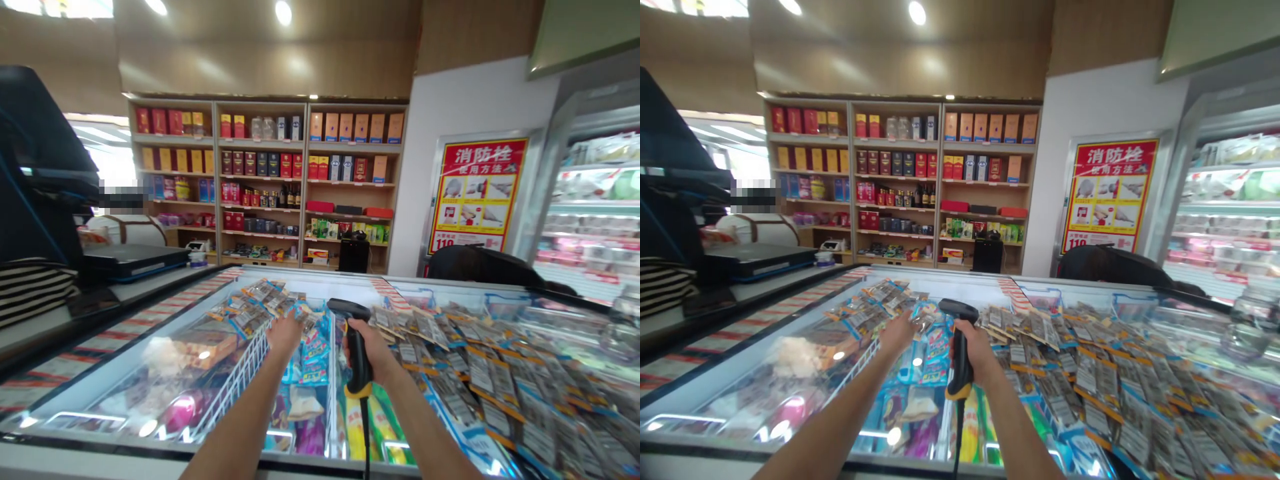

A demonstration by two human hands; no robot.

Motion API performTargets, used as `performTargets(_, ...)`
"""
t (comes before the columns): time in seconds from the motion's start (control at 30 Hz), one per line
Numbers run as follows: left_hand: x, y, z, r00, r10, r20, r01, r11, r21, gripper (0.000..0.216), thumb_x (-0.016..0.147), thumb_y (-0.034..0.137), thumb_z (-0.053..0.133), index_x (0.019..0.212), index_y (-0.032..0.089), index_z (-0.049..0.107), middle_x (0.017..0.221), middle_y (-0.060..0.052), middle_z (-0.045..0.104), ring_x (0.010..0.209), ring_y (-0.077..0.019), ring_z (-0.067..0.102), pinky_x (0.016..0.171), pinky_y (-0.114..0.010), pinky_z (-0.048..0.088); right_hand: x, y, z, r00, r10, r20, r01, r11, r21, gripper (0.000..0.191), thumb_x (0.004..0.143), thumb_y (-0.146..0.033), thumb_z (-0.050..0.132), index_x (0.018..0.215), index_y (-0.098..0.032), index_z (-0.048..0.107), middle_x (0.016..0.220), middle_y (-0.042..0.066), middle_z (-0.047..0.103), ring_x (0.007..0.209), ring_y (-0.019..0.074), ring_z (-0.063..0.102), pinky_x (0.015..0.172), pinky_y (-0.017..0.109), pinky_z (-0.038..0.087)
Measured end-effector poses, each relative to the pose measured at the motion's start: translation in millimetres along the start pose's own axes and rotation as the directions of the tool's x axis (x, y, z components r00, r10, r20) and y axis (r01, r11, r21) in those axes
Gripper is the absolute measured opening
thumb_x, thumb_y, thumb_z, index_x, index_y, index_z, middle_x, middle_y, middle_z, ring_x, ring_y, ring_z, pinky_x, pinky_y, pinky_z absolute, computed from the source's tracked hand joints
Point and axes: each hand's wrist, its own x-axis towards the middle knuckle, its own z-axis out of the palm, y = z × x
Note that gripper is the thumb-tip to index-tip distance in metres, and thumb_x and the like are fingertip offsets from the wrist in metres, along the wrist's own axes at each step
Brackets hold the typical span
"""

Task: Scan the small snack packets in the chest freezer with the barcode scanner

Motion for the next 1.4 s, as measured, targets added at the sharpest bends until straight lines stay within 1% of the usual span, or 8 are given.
performTargets(0.17, 8, -1, 16, 0.990, -0.133, 0.035, 0.138, 0.950, -0.279, 0.022, 0.059, 0.022, 0.060, 0.081, 0.018, 0.061, 0.079, -0.010, 0.066, 0.084, -0.0266, 0.059, 0.070, -0.034, 0.042, -9, 5, 2, 0.999, 0.046, 0.013, -0.045, 0.998, -0.050, 0.025, 0.071, -0.037, 0.047, 0.062, -0.015, 0.050, 0.041, -0.002, 0.050, 0.031, 0.0089, 0.044, 0.030, 0.020, 0.037)
performTargets(0.3, 10, -4, 20, 0.978, -0.206, 0.001, 0.173, 0.817, -0.550, 0.028, 0.070, 0.027, 0.049, 0.095, 0.016, 0.057, 0.078, -0.007, 0.065, 0.070, -0.0176, 0.062, 0.056, -0.024, 0.044, -15, 4, 2, 0.996, 0.079, 0.030, -0.076, 0.995, -0.064, 0.027, 0.071, -0.039, 0.047, 0.060, -0.014, 0.050, 0.042, -0.002, 0.050, 0.032, 0.0084, 0.045, 0.030, 0.020, 0.037)
performTargets(0.43, 11, -10, 19, 0.971, -0.239, -0.011, 0.158, 0.673, -0.722, 0.035, 0.072, 0.025, 0.047, 0.105, 0.014, 0.051, 0.078, -0.006, 0.063, 0.062, -0.0130, 0.060, 0.050, -0.021, 0.043, -16, 4, 0, 0.995, 0.083, 0.054, -0.080, 0.994, -0.068, 0.026, 0.069, -0.040, 0.049, 0.064, -0.015, 0.051, 0.046, -0.002, 0.052, 0.034, 0.0091, 0.047, 0.030, 0.020, 0.037)
performTargets(0.6, 15, -15, 18, 0.971, -0.236, -0.046, 0.104, 0.588, -0.802, 0.046, 0.066, 0.019, 0.050, 0.112, 0.016, 0.048, 0.064, 0.000, 0.058, 0.049, -0.0086, 0.051, 0.044, -0.018, 0.037, -18, 3, -3, 0.993, 0.092, 0.077, -0.084, 0.991, -0.103, 0.024, 0.068, -0.039, 0.050, 0.068, -0.015, 0.051, 0.048, -0.002, 0.054, 0.035, 0.0093, 0.047, 0.030, 0.020, 0.039)
performTargets(0.9, 16, -16, 15, 0.969, -0.221, -0.112, 0.038, 0.580, -0.814, 0.054, 0.064, 0.019, 0.050, 0.117, 0.019, 0.049, 0.056, 0.005, 0.051, 0.038, -0.0056, 0.039, 0.039, -0.017, 0.028, -16, -1, -8, 0.998, 0.053, 0.045, -0.051, 0.998, -0.046, 0.023, 0.070, -0.038, 0.050, 0.068, -0.014, 0.052, 0.047, -0.002, 0.052, 0.035, 0.0088, 0.046, 0.030, 0.020, 0.038)
performTargets(1.1, 4, 22, 14, 0.990, -0.119, -0.074, 0.014, 0.608, -0.794, 0.049, 0.066, 0.015, 0.044, 0.114, 0.016, 0.053, 0.063, 0.002, 0.058, 0.044, -0.0077, 0.047, 0.042, -0.018, 0.035, -21, -24, -28, 0.990, -0.079, -0.116, 0.082, 0.996, 0.019, 0.023, 0.070, -0.037, 0.049, 0.062, -0.016, 0.049, 0.044, -0.003, 0.052, 0.032, 0.0088, 0.045, 0.030, 0.021, 0.038)
performTargets(1.27, -12, 82, 23, 0.998, 0.057, -0.025, -0.056, 0.662, -0.747, 0.045, 0.068, 0.012, 0.044, 0.112, 0.014, 0.055, 0.085, -0.005, 0.065, 0.066, -0.0120, 0.058, 0.058, -0.021, 0.044, -36, -45, -61, 0.963, -0.165, -0.213, 0.186, 0.979, 0.081, 0.019, 0.071, -0.035, 0.049, 0.067, -0.016, 0.051, 0.044, -0.002, 0.052, 0.033, 0.0093, 0.045, 0.030, 0.021, 0.038)
performTargets(1.4, -26, 130, 35, 0.978, 0.204, 0.035, -0.128, 0.728, -0.673, 0.044, 0.066, 0.011, 0.050, 0.109, 0.015, 0.058, 0.097, -0.006, 0.065, 0.083, -0.0159, 0.059, 0.072, -0.025, 0.044, -48, -55, -81, 0.952, -0.194, -0.237, 0.225, 0.968, 0.114, 0.020, 0.071, -0.035, 0.050, 0.067, -0.016, 0.051, 0.046, -0.002, 0.052, 0.035, 0.0093, 0.046, 0.033, 0.021, 0.039)
